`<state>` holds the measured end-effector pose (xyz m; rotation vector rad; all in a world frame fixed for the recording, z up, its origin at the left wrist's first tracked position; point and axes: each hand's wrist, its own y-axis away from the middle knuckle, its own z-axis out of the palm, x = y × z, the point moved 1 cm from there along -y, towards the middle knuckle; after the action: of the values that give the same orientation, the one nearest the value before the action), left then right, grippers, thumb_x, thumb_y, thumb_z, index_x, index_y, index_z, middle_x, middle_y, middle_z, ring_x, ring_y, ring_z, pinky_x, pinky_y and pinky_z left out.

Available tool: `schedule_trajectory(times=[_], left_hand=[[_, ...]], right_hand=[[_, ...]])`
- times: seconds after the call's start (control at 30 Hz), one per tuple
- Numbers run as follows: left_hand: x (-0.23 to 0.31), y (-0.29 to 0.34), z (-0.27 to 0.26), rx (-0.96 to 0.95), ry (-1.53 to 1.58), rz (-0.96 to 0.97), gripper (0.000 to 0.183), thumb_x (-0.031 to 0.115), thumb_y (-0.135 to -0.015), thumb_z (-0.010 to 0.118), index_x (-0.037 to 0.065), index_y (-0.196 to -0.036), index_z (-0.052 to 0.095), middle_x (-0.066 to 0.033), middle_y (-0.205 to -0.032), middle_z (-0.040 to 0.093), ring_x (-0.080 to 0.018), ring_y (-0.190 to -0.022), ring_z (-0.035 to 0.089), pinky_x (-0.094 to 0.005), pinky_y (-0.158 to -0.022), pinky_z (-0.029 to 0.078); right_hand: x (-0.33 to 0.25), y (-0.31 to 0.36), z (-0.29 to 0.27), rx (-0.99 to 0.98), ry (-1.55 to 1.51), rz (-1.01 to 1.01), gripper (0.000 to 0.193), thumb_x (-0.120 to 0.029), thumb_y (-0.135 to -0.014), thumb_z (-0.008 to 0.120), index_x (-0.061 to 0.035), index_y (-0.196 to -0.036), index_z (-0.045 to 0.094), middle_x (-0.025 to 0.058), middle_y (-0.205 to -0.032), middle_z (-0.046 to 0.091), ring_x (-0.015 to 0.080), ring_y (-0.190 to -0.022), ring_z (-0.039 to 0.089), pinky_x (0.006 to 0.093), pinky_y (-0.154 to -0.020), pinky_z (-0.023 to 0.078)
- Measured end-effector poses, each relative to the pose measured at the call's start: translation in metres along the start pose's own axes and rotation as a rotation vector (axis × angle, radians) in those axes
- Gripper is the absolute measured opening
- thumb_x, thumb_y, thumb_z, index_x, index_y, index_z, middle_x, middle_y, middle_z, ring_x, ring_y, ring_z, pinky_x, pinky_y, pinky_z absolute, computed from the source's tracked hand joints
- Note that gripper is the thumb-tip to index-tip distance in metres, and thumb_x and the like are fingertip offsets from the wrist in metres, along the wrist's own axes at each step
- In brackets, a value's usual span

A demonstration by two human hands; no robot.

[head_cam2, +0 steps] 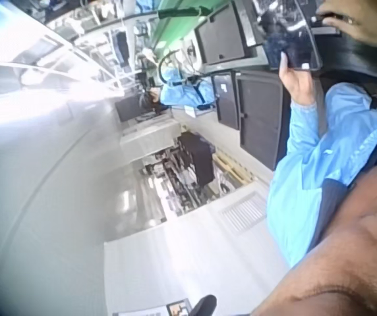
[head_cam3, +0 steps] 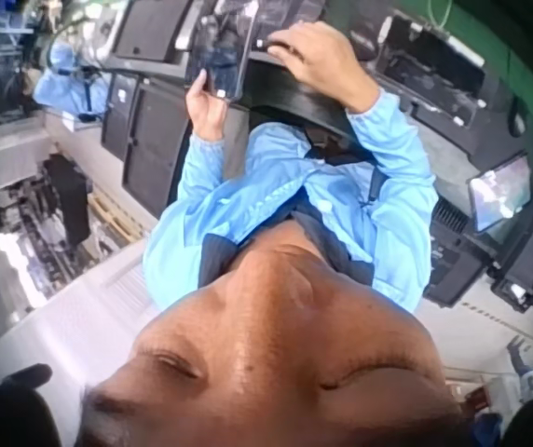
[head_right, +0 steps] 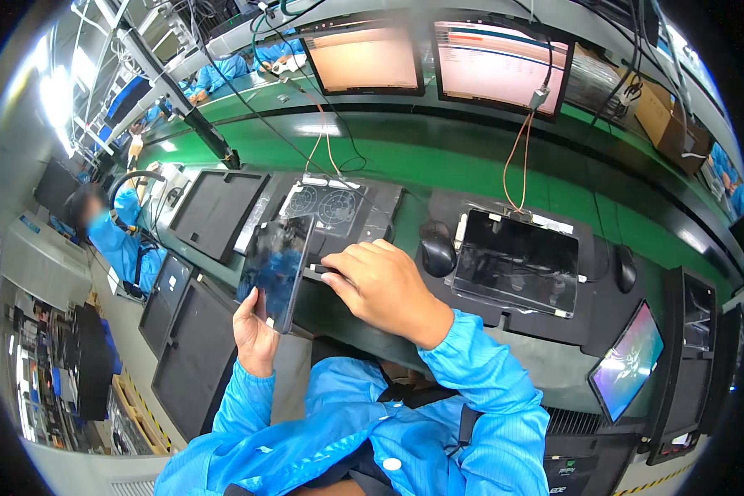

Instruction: Testing and assembling electronic tablets on a factory line.

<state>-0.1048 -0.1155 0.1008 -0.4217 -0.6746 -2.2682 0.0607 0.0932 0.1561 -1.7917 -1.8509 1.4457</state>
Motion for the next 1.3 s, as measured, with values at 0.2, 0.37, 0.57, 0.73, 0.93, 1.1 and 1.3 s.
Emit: schedule_trajectory(times=[0.2, 0.37, 0.57, 0.73, 0.93, 1.1, 1.3], left_hand=[[0.007, 0.002, -0.006, -0.099, -0.031, 0.009, 0.021, 0.006, -0.096, 0.061, 0.001, -0.115, 0.065, -0.0137, -0.121, 0.068, -0.03, -0.115, 0.064, -0.0485, -0.104, 0.05], [0.011, -0.007, -0.018, -0.165, 0.049, 0.035, 0.026, 0.007, -0.099, 0.055, -0.002, -0.123, 0.062, -0.0167, -0.125, 0.067, -0.032, -0.119, 0.062, -0.0492, -0.109, 0.046], [0.016, -0.014, -0.026, -0.112, 0.091, 0.061, 0.027, 0.008, -0.1, 0.054, -0.003, -0.123, 0.062, -0.0176, -0.128, 0.066, -0.0329, -0.122, 0.06, -0.0501, -0.111, 0.044], [0.013, -0.016, -0.024, -0.049, 0.046, 0.067, 0.024, 0.008, -0.099, 0.057, -0.002, -0.12, 0.063, -0.0161, -0.126, 0.066, -0.0323, -0.12, 0.061, -0.05, -0.108, 0.047], [0.004, -0.009, -0.009, -0.131, -0.014, 0.054, 0.024, 0.006, -0.096, 0.06, 0.001, -0.119, 0.064, -0.013, -0.12, 0.069, -0.0305, -0.118, 0.063, -0.0504, -0.106, 0.048], [0.002, -0.024, -0.012, -0.143, -0.015, -0.002, 0.027, 0.005, -0.095, 0.06, 0.001, -0.122, 0.063, -0.0125, -0.119, 0.069, -0.0305, -0.117, 0.063, -0.0487, -0.106, 0.048], [-0.006, -0.07, -0.015, -0.231, -0.024, -0.076, 0.034, 0.006, -0.096, 0.058, 0.0, -0.13, 0.056, -0.0149, -0.128, 0.064, -0.0309, -0.12, 0.061, -0.048, -0.108, 0.045]], right_hand=[[-0.003, -0.003, 0.001, 0.008, 0.007, -0.022, 0.017, -0.012, -0.082, 0.076, -0.0055, -0.096, 0.07, 0.0069, -0.081, 0.066, 0.0256, -0.075, 0.063, 0.0366, -0.07, 0.047], [-0.008, 0.004, 0.009, 0.017, -0.001, -0.043, 0.017, -0.013, -0.082, 0.076, -0.0059, -0.097, 0.071, 0.0063, -0.081, 0.066, 0.0254, -0.074, 0.063, 0.0367, -0.069, 0.047], [-0.009, 0.001, 0.025, 0.028, 0.008, -0.064, 0.018, -0.013, -0.082, 0.075, -0.0056, -0.097, 0.071, 0.006, -0.082, 0.066, 0.0251, -0.073, 0.062, 0.0362, -0.068, 0.046], [-0.001, 0.003, 0.024, 0.01, -0.004, -0.042, 0.017, -0.013, -0.083, 0.075, -0.0051, -0.098, 0.071, 0.0065, -0.083, 0.067, 0.0255, -0.073, 0.062, 0.0361, -0.068, 0.046], [0.001, 0.008, 0.024, -0.071, 0.037, -0.037, 0.017, -0.011, -0.083, 0.074, -0.0044, -0.097, 0.069, 0.009, -0.081, 0.065, 0.0276, -0.074, 0.062, 0.0376, -0.069, 0.047], [0.003, 0.008, 0.027, -0.094, 0.103, -0.011, 0.015, -0.01, -0.084, 0.073, -0.0044, -0.096, 0.067, 0.01, -0.081, 0.064, 0.0288, -0.076, 0.063, 0.0391, -0.071, 0.047], [0.024, 0.003, 0.032, -0.093, 0.21, 0.018, 0.014, -0.008, -0.084, 0.072, -0.0039, -0.096, 0.065, 0.01, -0.081, 0.063, 0.0298, -0.078, 0.063, 0.04, -0.078, 0.048]])
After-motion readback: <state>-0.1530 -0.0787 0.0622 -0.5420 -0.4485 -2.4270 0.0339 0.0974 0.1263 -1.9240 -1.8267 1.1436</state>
